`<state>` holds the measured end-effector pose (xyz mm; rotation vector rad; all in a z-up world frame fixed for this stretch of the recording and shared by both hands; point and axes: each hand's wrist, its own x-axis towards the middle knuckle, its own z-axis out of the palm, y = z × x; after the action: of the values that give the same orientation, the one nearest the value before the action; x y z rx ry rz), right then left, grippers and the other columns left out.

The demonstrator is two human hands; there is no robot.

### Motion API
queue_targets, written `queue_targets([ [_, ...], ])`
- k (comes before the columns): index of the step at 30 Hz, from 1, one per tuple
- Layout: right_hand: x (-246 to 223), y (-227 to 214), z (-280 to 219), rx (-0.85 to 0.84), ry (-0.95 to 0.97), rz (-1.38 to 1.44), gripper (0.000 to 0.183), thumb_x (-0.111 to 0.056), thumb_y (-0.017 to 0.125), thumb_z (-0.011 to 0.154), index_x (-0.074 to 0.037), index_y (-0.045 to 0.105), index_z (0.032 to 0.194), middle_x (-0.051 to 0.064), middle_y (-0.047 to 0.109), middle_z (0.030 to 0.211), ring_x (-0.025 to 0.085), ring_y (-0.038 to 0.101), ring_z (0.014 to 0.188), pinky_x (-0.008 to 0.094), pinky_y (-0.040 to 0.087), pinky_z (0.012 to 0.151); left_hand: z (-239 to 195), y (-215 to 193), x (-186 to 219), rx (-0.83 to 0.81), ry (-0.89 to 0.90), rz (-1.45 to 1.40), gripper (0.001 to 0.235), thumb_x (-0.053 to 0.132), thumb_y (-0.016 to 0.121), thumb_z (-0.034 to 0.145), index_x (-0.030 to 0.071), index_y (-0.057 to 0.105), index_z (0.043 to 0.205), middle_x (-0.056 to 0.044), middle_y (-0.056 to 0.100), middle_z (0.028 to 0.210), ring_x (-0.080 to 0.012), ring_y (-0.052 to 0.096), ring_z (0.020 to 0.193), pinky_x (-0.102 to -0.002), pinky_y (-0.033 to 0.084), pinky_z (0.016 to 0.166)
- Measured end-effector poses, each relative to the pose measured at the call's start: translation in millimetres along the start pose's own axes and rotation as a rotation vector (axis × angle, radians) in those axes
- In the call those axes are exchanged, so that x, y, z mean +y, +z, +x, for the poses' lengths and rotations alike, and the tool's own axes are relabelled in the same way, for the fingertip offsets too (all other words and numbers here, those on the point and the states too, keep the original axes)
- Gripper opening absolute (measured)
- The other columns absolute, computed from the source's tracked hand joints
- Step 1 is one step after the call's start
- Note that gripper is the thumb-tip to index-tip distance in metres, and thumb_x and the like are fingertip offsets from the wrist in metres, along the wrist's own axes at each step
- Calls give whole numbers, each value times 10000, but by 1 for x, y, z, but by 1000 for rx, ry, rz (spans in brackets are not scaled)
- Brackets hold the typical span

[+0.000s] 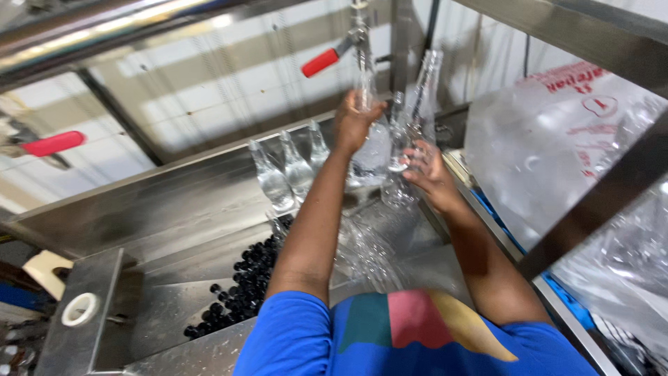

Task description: The person fills clear glass bottles with water from a tap in a stainless steel sink. They hold the bottles under the running water, fill them, and then place them on the counter to the left. The person repeats this process for multiple bottles throughout the video.

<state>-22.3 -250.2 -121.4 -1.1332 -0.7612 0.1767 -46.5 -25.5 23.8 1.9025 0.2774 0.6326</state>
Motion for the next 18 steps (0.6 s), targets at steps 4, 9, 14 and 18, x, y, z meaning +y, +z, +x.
queue_targets([
  [4, 20, -5, 5, 10, -93, -88, 1054, -44, 937, 905, -53, 218, 1676, 341, 483, 1541, 430, 575, 1396, 508, 606, 1079, 14, 9, -16, 3, 43, 74, 587, 554, 902, 839, 179, 744, 1261, -177, 800, 1243, -455, 730, 1264, -552, 560, 1085],
  [9, 24, -4, 6, 60, -39, -223, 1195, -180, 1049, 844, -44, 210, 1685, 336, 483, 1555, 453, 561, 1417, 585, 515, 1155, 22, 8, -26, 12, 67, 130, 635, 581, 917, 858, 184, 715, 1311, -182, 782, 1309, -447, 708, 1309, -547, 538, 1132],
  [14, -5, 8, 1, 71, 9, -316, 1268, -255, 1109, 767, -45, 255, 1680, 330, 529, 1541, 508, 587, 1440, 648, 501, 1161, 32, 8, -42, 48, 142, 160, 582, 558, 933, 864, 182, 721, 1253, -177, 786, 1245, -441, 723, 1253, -554, 549, 1089],
  [18, -35, 22, -12, 69, 59, -344, 1363, -271, 1129, 717, -87, 214, 1711, 322, 508, 1583, 514, 555, 1481, 659, 478, 1179, 13, -10, -33, 70, 226, 119, 504, 463, 969, 908, 131, 726, 1199, -201, 778, 1184, -452, 732, 1200, -549, 559, 1029],
])
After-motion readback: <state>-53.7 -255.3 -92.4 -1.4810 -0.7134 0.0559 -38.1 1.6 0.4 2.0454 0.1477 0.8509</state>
